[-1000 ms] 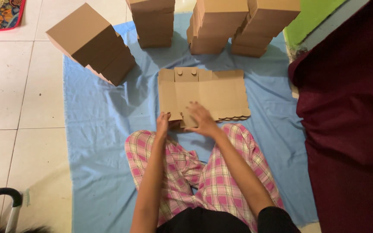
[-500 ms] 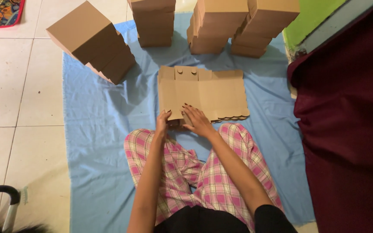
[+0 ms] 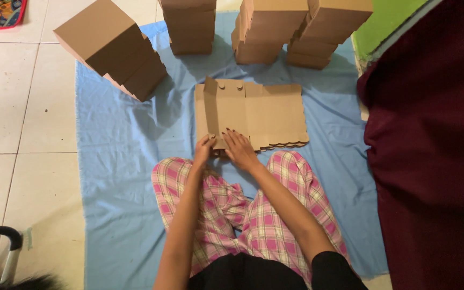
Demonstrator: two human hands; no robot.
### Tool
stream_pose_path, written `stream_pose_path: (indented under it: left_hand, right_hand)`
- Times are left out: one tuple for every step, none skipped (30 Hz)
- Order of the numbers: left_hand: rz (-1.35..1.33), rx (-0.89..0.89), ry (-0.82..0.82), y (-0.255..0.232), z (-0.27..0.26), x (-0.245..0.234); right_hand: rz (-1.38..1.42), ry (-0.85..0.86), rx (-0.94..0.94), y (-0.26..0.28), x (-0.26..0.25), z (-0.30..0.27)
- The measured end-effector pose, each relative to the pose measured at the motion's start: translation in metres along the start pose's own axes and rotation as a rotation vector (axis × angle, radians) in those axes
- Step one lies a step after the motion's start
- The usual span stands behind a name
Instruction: The person assembles cardboard boxes from flat cardboard cutouts by folding the panels and tucking in the flaps by hand, then stacks the finished boxes.
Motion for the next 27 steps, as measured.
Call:
stream_pose_path:
  left_hand:
    - [0.000, -0.001, 0.000, 0.003, 0.001, -0.002]
    - [0.054, 0.029, -0.037, 0.006, 0.002, -0.004]
    - [0.110, 0.061, -0.075, 0.008, 0.004, -0.007]
    - [0.112, 0.061, -0.075, 0.018, 0.010, -0.010]
    - [0.100, 0.058, -0.083, 0.027, 0.017, -0.013]
    - [0.088, 0.055, -0.092, 0.037, 0.023, -0.016]
    - [0.089, 0.055, -0.091, 0.039, 0.028, -0.017]
    - [-0.078, 0.009, -0.094, 0.042, 0.032, -0.019]
    - [-0.245, -0.037, -0.097, 0.045, 0.036, -0.022]
    - [-0.244, -0.038, -0.097, 0.039, 0.031, -0.019]
    - [-0.340, -0.088, -0.087, 0.033, 0.027, -0.015]
    - [-0.435, -0.137, -0.075, 0.026, 0.023, -0.010]
    - [-0.434, -0.138, -0.075, 0.038, 0.030, -0.015]
    - [-0.319, -0.089, -0.015, 0.048, 0.038, -0.019]
    - [-0.205, -0.041, 0.043, 0.059, 0.045, -0.022]
    - [-0.206, -0.042, 0.044, 0.059, 0.044, -0.021]
    - [-0.182, -0.039, 0.053, 0.060, 0.044, -0.020]
    - [-0.159, -0.036, 0.063, 0.060, 0.044, -0.018]
    - [-0.160, -0.036, 0.062, 0.035, 0.026, -0.012]
    - [0.034, 0.009, 0.101, 0.010, 0.009, -0.006]
    - [0.229, 0.055, 0.140, -0.015, -0.009, 0.001]
    - [0.229, 0.055, 0.140, -0.031, -0.018, 0.009]
    - [0.261, -0.032, 0.164, -0.045, -0.027, 0.017]
    - [0.293, -0.119, 0.188, -0.060, -0.037, 0.025]
    - [0.293, -0.119, 0.187, -0.062, -0.038, 0.026]
    - [0.345, -0.139, 0.190, -0.064, -0.039, 0.028]
    - [0.396, -0.158, 0.193, -0.066, -0.039, 0.030]
  right_hand:
    - [0.000, 0.001, 0.001, 0.002, -0.002, 0.000]
    - [-0.001, -0.027, -0.005, 0.004, -0.005, -0.001]
    - [-0.002, -0.056, -0.011, 0.006, -0.007, 0.000]
    - [-0.001, -0.057, -0.011, 0.006, -0.007, 0.000]
    - [-0.012, -0.090, -0.025, 0.006, -0.007, 0.001]
    - [-0.024, -0.123, -0.039, 0.007, -0.007, 0.001]
    - [-0.023, -0.123, -0.038, 0.006, -0.008, 0.003]
    - [-0.022, -0.168, -0.043, 0.005, -0.010, 0.004]
    - [-0.020, -0.213, -0.047, 0.005, -0.011, 0.005]
    - [-0.018, -0.213, -0.046, 0.003, -0.008, 0.004]
    - [-0.026, -0.253, -0.033, 0.000, -0.005, 0.005]
    - [-0.033, -0.293, -0.021, -0.003, -0.002, 0.005]
    - [-0.033, -0.294, -0.020, -0.003, -0.007, 0.006]
    - [0.002, -0.303, -0.004, -0.003, -0.011, 0.007]
    - [0.037, -0.311, 0.011, -0.003, -0.015, 0.008]
    - [0.037, -0.310, 0.011, -0.002, -0.019, 0.008]
    - [0.056, -0.306, 0.009, -0.002, -0.022, 0.008]
    - [0.076, -0.301, 0.006, -0.001, -0.025, 0.008]
    - [0.076, -0.301, 0.005, 0.000, -0.028, 0.008]
    - [0.113, -0.292, 0.004, 0.001, -0.030, 0.008]
    - [0.149, -0.284, 0.003, 0.002, -0.032, 0.009]
    - [0.150, -0.284, 0.002, -0.001, -0.026, 0.008]
    - [0.176, -0.280, 0.017, -0.004, -0.020, 0.008]
    - [0.202, -0.274, 0.031, -0.007, -0.014, 0.008]
    - [0.203, -0.274, 0.030, -0.010, -0.008, 0.008]
    - [0.211, -0.335, 0.028, -0.013, -0.002, 0.009]
    - [0.219, -0.395, 0.028, -0.017, 0.003, 0.009]
Point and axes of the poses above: each hand's wrist, its own z-axis towards the middle knuckle, its own x-axis out of the palm, y = z × x, the point moved 1 cm from there along z, towards the middle knuckle, and after that the axes turned 6 degrees about -z, right-handed, at the moved point
